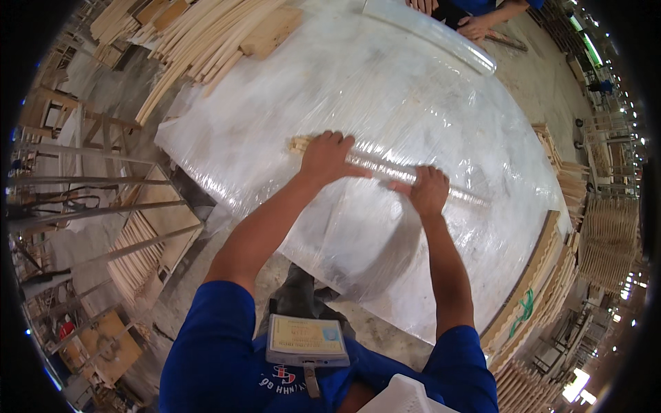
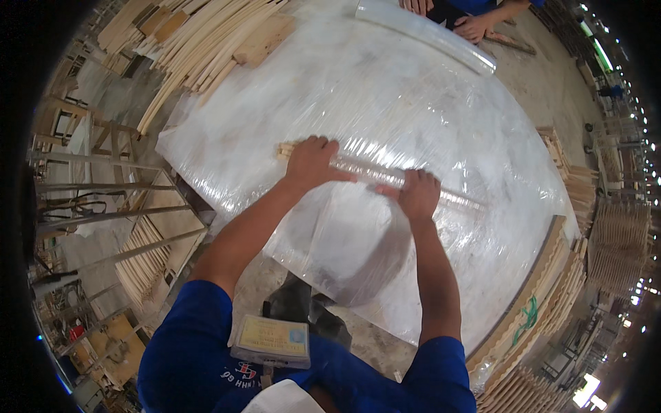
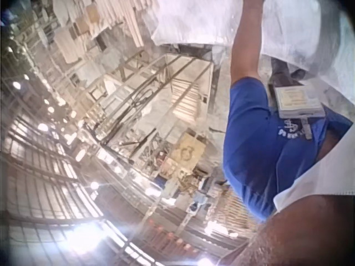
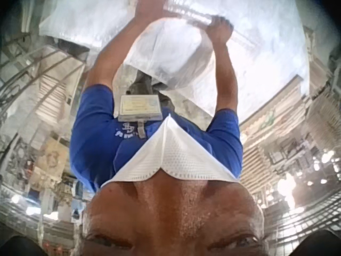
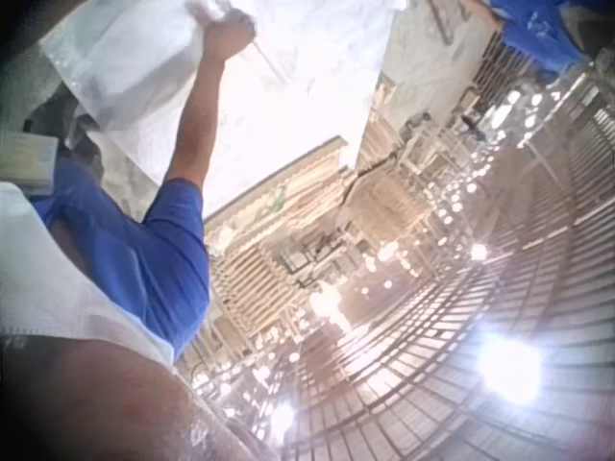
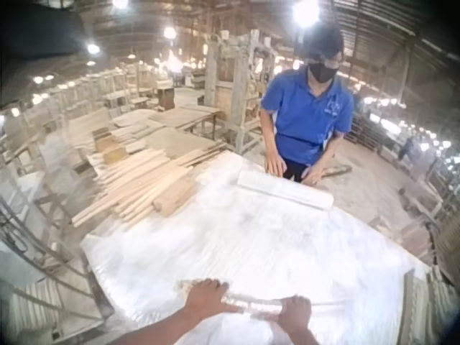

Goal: The person gathers small wooden sticks from a pile on a table and places them onto a sheet of clear plastic wrap. They then roll the plastic wrap around the sticks to bundle them together. The process is repeated multiple times with new sets of sticks.

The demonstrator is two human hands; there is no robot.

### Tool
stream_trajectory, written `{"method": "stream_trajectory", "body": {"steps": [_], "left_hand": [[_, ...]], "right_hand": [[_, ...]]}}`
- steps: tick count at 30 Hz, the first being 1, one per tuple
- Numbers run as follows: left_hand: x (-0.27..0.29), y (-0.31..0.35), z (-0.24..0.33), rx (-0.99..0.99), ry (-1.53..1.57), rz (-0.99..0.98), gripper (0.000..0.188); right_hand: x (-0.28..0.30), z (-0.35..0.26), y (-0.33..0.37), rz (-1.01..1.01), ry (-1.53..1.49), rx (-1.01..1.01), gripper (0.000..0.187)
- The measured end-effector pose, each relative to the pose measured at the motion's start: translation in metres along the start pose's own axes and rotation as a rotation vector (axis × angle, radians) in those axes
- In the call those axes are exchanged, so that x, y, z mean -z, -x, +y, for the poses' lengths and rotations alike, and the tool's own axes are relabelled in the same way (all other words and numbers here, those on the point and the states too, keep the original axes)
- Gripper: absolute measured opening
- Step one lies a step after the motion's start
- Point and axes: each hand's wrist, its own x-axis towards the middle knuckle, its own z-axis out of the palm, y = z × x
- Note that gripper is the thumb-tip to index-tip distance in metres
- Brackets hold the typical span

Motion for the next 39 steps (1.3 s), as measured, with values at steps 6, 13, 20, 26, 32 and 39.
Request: {"method": "stream_trajectory", "body": {"steps": [6, 13, 20, 26, 32, 39], "left_hand": [[-0.014, 0.076, 0.025, -0.015, -0.046, 0.048, 0.078], [0.007, -0.054, -0.003, 0.112, -0.118, 0.249, 0.076], [-0.03, -0.091, 0.009, -0.093, 0.0, 0.141, 0.073], [-0.029, -0.111, 0.007, -0.079, -0.141, -0.035, 0.087], [-0.026, -0.026, 0.022, -0.076, -0.099, 0.006, 0.086], [-0.014, 0.061, 0.05, -0.094, -0.024, 0.0, 0.081]], "right_hand": [[0.038, -0.027, 0.073, -0.212, -0.144, -0.129, 0.083], [-0.004, -0.06, 0.036, 0.023, -0.187, -0.132, 0.082], [-0.045, 0.023, -0.13, 0.157, -0.194, -0.274, 0.05], [-0.054, 0.024, -0.093, 0.118, -0.094, -0.038, 0.041], [-0.019, -0.016, -0.017, 0.095, -0.236, -0.053, 0.051], [0.03, -0.066, 0.113, 0.087, -0.219, -0.117, 0.072]]}}
